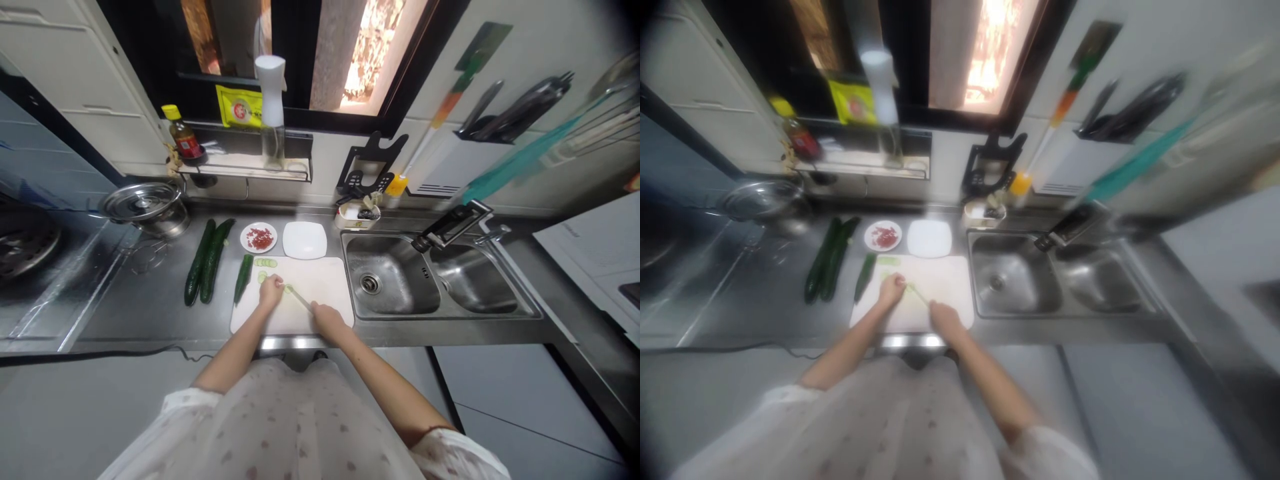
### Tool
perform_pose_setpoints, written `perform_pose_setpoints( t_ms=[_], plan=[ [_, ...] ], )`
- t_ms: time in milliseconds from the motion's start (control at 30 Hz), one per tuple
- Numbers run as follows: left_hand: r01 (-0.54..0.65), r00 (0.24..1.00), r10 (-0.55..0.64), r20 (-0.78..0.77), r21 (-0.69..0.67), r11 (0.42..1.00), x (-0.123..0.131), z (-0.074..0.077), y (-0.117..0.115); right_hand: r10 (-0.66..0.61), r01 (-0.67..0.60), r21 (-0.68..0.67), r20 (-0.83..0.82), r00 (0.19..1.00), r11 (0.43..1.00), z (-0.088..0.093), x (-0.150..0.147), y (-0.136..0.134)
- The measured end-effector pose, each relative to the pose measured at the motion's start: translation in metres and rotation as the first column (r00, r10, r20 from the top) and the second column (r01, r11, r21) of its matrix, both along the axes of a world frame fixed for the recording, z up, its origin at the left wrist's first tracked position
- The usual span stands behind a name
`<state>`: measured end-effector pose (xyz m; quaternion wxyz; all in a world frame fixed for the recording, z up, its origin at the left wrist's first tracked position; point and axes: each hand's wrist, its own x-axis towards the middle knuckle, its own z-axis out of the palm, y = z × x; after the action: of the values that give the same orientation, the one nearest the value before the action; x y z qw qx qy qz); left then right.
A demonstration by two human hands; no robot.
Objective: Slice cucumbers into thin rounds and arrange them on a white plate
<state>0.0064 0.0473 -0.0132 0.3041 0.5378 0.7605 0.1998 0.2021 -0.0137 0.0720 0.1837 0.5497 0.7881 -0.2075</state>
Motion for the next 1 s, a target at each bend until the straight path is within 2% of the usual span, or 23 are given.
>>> perform_pose_setpoints(
  t_ms=[233,467,700,1000],
  plan=[
    [0.008,1.000,-0.008,-0.014,-0.003,1.000,0.000,0.000,0.000,-0.010,0.010,-0.010,0.013,1.000,1.000,0.003,-0.005,0.005],
    [0.003,1.000,-0.003,-0.019,-0.010,1.000,0.001,0.002,0.000,-0.011,0.011,0.002,-0.001,1.000,1.000,-0.003,-0.005,0.004],
    [0.005,1.000,-0.005,-0.020,0.003,1.000,0.001,0.002,0.000,0.000,0.000,-0.009,0.015,1.000,1.000,0.003,0.004,-0.004],
    [0.007,1.000,-0.007,-0.019,-0.011,1.000,0.000,0.000,0.001,-0.009,0.009,-0.009,0.017,1.000,1.000,0.000,0.007,-0.005]
  ],
)
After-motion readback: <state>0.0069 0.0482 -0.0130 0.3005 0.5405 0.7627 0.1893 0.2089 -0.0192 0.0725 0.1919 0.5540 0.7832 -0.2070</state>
